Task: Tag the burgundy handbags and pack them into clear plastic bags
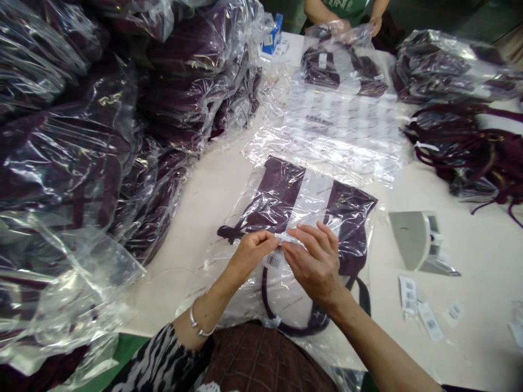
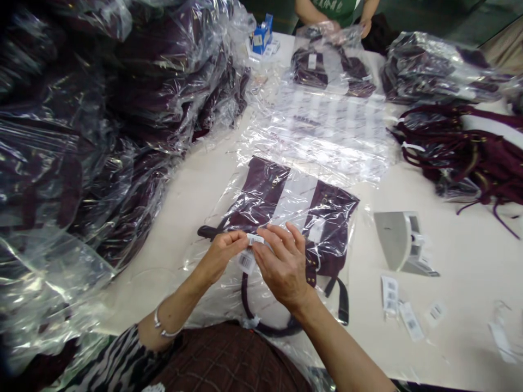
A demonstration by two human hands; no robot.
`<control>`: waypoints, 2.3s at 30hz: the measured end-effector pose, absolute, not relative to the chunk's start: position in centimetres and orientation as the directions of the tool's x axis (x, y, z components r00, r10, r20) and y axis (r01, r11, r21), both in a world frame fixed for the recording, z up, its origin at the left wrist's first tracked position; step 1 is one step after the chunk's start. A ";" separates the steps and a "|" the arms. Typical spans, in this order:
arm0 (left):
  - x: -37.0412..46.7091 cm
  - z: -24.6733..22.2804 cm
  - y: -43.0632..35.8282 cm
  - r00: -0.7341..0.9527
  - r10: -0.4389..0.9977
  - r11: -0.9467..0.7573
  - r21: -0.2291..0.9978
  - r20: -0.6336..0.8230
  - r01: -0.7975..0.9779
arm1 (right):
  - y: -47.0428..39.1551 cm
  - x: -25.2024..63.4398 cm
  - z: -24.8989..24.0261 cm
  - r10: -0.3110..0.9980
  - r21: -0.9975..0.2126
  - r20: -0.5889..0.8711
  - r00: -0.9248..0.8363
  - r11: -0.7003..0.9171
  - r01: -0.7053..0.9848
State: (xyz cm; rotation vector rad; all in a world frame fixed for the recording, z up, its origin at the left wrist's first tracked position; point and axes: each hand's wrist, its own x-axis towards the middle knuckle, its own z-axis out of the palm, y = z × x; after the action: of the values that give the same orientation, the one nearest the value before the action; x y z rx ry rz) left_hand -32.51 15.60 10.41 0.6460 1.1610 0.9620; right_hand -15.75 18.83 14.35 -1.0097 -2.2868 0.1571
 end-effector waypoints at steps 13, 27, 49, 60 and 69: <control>-34.5 11.7 17.5 0.064 0.903 0.426 0.905 -0.425 0.001 | 22.4 -14.0 14.6 0.945 -0.846 -0.053 -0.324 0.130 0.517; -34.3 10.0 19.1 0.056 0.867 0.495 0.869 -0.494 0.002 | 25.9 -15.8 13.0 0.845 -0.859 -0.381 -0.376 -0.174 0.481; -34.3 8.6 20.5 0.034 0.852 0.515 0.847 -0.523 0.131 | 26.7 -16.6 9.8 0.808 -0.870 -0.420 -0.414 -0.229 0.436; -35.2 5.4 19.2 -0.012 0.764 0.644 0.762 -0.645 0.073 | 31.4 -15.0 8.5 0.838 -0.843 -0.528 -0.139 -0.497 0.206; -34.7 6.4 20.2 0.020 0.785 0.618 0.786 -0.619 0.031 | 29.6 -15.6 8.7 0.728 -0.755 -0.653 -0.207 -0.649 0.098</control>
State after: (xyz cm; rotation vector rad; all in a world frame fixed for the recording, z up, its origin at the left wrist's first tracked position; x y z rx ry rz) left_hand -34.65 20.20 6.36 0.7343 1.4481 0.6753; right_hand -15.61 29.63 8.72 -1.6174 -0.9692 1.9080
